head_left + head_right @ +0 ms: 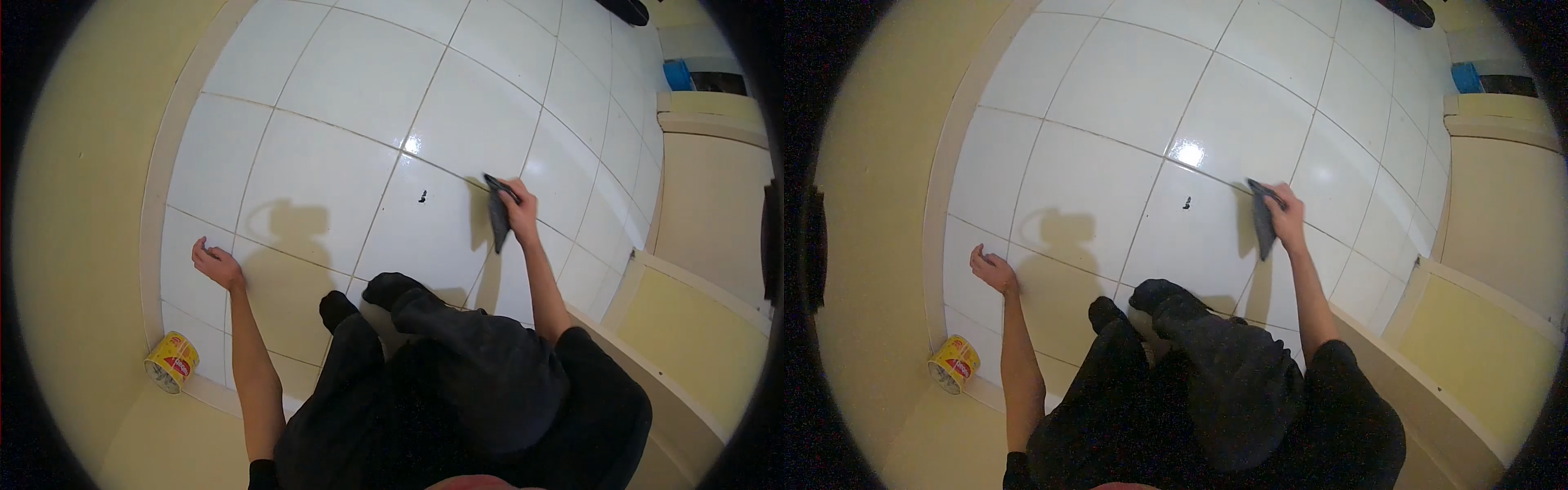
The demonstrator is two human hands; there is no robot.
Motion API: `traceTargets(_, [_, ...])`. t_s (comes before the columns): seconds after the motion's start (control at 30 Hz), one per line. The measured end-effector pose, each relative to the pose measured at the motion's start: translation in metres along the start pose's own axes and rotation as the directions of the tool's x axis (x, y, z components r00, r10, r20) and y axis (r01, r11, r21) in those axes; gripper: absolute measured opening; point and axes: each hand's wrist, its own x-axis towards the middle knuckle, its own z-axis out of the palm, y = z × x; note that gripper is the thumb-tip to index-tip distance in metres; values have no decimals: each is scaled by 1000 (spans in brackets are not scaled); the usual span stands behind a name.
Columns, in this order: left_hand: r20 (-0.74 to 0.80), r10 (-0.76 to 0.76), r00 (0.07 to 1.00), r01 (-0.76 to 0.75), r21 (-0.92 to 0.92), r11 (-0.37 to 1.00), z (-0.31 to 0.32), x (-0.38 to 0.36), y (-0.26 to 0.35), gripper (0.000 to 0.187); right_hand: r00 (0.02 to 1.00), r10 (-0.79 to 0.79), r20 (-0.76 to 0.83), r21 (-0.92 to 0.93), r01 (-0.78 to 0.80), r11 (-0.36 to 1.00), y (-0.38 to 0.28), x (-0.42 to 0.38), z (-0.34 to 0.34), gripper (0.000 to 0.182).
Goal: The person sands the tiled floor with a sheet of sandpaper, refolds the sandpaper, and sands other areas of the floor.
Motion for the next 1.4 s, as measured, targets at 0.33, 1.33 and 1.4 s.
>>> traceTargets(0.33, [-5, 5, 1000, -5, 12, 1000, -1, 2, 6, 36, 618, 116, -778, -279, -504, 817, 123, -175, -13, 30])
traceTargets(1.33, [-28, 8, 1000, -8, 21, 1000, 5, 0, -2, 37, 915, -360, -182, -526, 219, 822, 25, -35, 113, 56])
traceTargets(1.4, [-24, 9, 1000, -8, 28, 1000, 5, 0, -3, 37, 910, -397, -118, -524, 283, 804, 15, -28, 121, 57])
